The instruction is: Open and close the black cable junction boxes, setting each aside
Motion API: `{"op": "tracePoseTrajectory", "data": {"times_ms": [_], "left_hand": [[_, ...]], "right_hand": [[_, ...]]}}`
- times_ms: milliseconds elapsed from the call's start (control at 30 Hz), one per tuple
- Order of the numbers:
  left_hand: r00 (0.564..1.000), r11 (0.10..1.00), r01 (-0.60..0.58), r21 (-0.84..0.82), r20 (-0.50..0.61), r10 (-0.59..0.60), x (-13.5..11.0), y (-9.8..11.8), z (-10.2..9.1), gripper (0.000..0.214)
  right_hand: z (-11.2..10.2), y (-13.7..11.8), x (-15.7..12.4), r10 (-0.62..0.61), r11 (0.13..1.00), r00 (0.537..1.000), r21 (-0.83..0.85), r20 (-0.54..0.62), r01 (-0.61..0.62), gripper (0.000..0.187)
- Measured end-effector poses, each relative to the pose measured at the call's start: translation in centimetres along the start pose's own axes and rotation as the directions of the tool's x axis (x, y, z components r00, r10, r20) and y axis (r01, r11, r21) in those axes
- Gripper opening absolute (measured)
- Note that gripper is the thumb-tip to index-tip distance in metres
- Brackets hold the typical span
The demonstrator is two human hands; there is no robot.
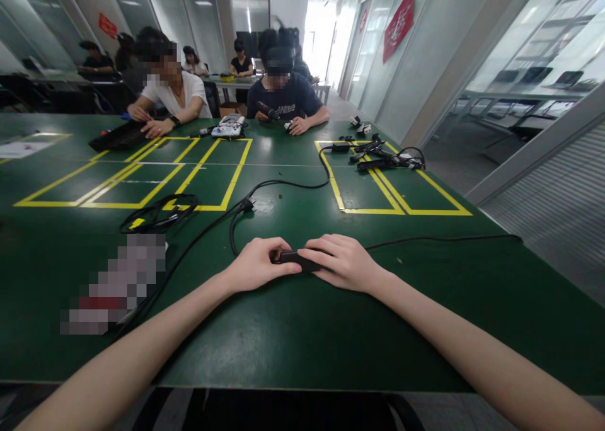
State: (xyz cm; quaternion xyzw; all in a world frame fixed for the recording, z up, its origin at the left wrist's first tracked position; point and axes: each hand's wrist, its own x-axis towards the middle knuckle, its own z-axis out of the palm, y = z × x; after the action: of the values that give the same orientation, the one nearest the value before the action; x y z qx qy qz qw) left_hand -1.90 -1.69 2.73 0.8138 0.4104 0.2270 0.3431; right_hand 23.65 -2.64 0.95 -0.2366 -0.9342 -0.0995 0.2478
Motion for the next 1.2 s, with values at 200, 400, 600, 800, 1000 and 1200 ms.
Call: {"op": "tracePoseTrajectory", "data": {"times_ms": [200, 400, 600, 800, 1000, 1200], "left_hand": [[0.969, 0.931, -0.195, 0.308, -0.088, 0.232, -0.3, 0.0, 0.2, 0.038], [0.951, 0.885, -0.250, 0.394, -0.069, 0.300, -0.2, -0.4, 0.7, 0.034], [0.944, 0.890, -0.262, 0.373, -0.092, 0.317, -0.3, -0.9, 0.9, 0.030], [0.894, 0.815, -0.376, 0.441, -0.056, 0.444, -0.4, -0.8, 0.8, 0.049], [0.905, 0.687, -0.334, 0.645, 0.014, 0.426, -0.1, 0.2, 1.7, 0.051], [0.965, 0.646, -0.240, 0.724, 0.108, 0.238, 0.0, 1.1, 2.5, 0.019]], "right_hand": [[0.0, -0.3, 0.2, 0.217, 0.916, 0.971, 0.322, 0.101, -0.238, 0.034], [0.2, -0.2, 0.0, 0.221, 0.926, 0.974, 0.304, 0.040, -0.223, 0.032], [-0.2, -0.1, 0.3, 0.186, 0.943, 0.979, 0.266, 0.082, -0.201, 0.034], [0.2, -0.6, 0.4, 0.335, 0.853, 0.936, 0.388, 0.108, -0.350, 0.025], [-0.1, -1.4, 0.8, 0.560, 0.573, 0.807, 0.617, 0.187, -0.540, 0.020], [-0.1, -1.5, 1.0, 0.500, 0.596, 0.829, 0.594, 0.252, -0.540, 0.020]]}}
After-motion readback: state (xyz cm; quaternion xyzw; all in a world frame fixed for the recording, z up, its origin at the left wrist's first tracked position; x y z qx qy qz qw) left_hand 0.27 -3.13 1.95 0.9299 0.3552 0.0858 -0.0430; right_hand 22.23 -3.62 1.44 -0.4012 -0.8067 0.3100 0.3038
